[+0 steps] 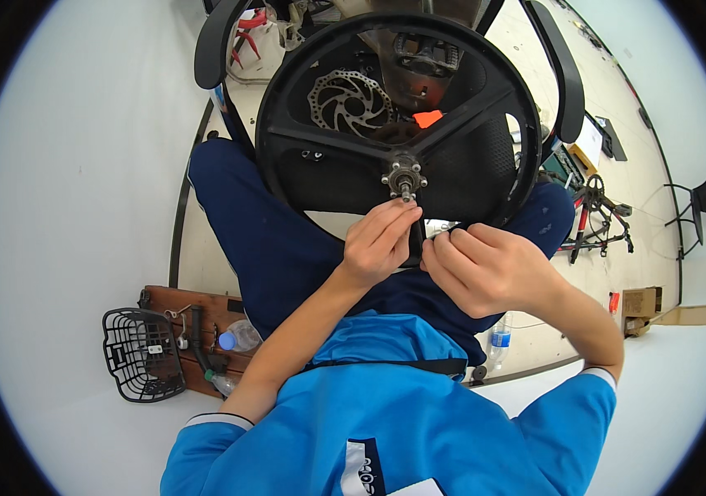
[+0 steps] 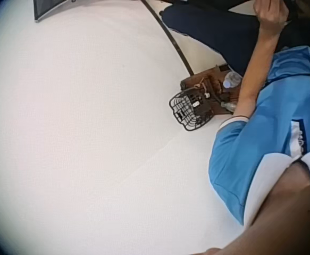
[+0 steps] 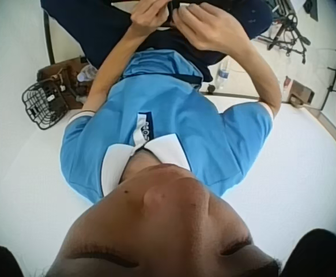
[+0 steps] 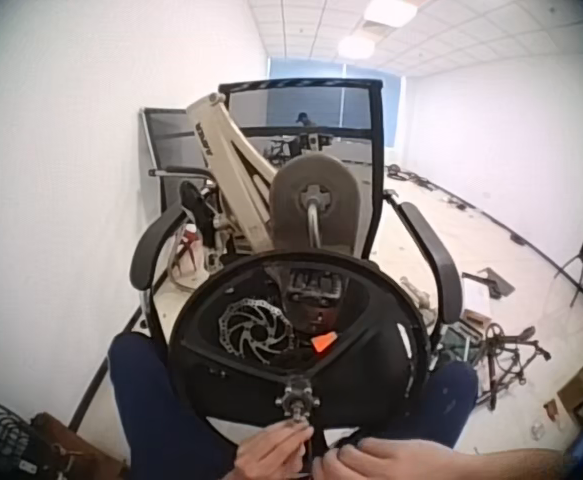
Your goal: The person assembles a bicycle wheel hub by hand, inserting small metal components such as bearings and spacers into the hub. They use an Allen key to tighten bolts and secure the parts in place.
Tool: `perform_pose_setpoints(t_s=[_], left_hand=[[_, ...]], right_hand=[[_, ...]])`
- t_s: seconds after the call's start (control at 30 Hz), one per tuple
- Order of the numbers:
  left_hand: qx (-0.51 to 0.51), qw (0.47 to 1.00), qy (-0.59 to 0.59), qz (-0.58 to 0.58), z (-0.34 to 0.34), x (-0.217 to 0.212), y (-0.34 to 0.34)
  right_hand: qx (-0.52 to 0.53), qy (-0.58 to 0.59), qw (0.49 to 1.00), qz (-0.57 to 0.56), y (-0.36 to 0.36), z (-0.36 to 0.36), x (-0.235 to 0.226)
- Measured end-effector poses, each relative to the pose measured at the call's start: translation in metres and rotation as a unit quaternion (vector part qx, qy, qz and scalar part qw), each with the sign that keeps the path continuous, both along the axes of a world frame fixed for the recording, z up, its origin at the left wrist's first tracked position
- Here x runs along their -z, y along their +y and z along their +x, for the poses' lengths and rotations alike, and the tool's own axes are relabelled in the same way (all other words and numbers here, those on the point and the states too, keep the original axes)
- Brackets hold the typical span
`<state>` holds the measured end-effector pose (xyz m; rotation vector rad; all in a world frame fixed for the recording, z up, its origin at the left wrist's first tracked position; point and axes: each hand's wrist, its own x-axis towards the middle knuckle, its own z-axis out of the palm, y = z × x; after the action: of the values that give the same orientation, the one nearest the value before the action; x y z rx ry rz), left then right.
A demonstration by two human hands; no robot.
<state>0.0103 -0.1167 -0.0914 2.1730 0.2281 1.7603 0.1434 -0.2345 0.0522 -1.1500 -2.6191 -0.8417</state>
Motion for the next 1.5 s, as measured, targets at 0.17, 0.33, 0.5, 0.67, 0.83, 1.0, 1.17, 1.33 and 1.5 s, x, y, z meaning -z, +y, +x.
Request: perform_pose_setpoints(t_s=[0.17,0.33,0.5,0.67,0.83,1.0,1.17,1.33,1.5], left_hand=[[-0.01,1.0,0.007,0.0,0.001,-0.003,0.0],[-0.009,1.0,-0.011,-0.009,0.002,-0.003,0.0],[0.003,1.0,-0.002,-0.007,0.0,-0.001,0.001],[0.015,1.0,0.003,-0.01,0.002,-0.002,0.002],[0.01,1.0,0.005,-0.007,0.0,-0.005,0.003],[0.016,1.0,0.018,-0.007,-0.003,-0.005,0.005],[0.029,0.999,0.011,-0.021,-0.003,-0.001,0.003],[0.046,0.999,0.023,-0.015,-0.012,-0.015,-0.007],[0.044,0.998,0.035,-0.042,-0.021,-0.006,-0.022]], right_hand=[[-0.047,-0.087,0.994,-0.038,0.009,0.005,-0.013],[-0.034,-0.086,0.993,-0.077,0.009,0.004,-0.017],[0.009,0.006,1.0,-0.023,-0.002,-0.002,0.008],[0.084,0.204,0.975,0.033,-0.014,-0.017,0.043],[0.164,0.391,0.892,0.156,-0.007,-0.056,0.076],[0.229,0.495,0.811,0.211,-0.002,-0.087,0.099],[0.198,0.502,0.829,0.147,-0.008,-0.082,0.096],[0.16,0.52,0.83,0.123,-0.016,-0.074,0.075],[0.177,0.647,0.739,0.061,-0.022,-0.067,0.071]])
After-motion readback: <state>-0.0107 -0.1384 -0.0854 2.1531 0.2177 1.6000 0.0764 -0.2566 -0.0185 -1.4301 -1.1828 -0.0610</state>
